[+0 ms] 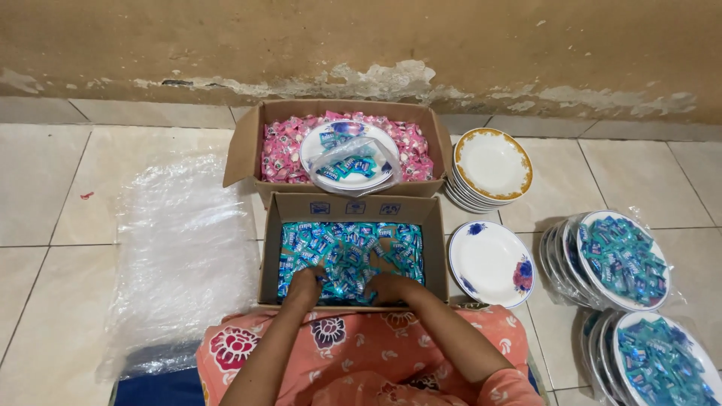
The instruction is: Packing small blue packets and a ceramic plate into a cardboard box for shipping.
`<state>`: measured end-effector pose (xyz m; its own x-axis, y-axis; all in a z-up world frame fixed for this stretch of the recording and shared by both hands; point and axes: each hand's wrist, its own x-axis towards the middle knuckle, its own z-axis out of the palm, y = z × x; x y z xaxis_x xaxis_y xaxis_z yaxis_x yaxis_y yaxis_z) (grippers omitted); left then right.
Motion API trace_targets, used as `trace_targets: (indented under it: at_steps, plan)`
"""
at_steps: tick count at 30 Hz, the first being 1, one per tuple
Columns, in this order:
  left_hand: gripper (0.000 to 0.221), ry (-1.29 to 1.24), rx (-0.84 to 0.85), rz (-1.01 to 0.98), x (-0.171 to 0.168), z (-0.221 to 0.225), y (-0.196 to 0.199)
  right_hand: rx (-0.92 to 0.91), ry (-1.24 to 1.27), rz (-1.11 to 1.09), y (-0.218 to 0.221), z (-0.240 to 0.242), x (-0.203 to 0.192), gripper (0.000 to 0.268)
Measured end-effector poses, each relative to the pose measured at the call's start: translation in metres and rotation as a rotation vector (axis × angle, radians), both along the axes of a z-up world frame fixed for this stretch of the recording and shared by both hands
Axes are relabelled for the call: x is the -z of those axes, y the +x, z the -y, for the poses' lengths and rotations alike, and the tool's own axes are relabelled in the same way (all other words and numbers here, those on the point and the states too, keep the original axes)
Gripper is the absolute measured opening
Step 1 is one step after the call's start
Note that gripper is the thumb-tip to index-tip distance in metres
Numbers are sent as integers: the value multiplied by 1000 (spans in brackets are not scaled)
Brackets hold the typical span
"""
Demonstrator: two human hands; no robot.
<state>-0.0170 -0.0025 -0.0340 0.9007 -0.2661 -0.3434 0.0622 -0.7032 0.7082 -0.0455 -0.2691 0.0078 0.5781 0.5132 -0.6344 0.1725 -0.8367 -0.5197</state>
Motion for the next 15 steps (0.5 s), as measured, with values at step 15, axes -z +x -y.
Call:
trace_targets:
  at_steps: [15]
  plan:
    - [29, 17, -45, -18, -29, -3, -7, 1172, 1020, -390, -14, 19, -53, 52]
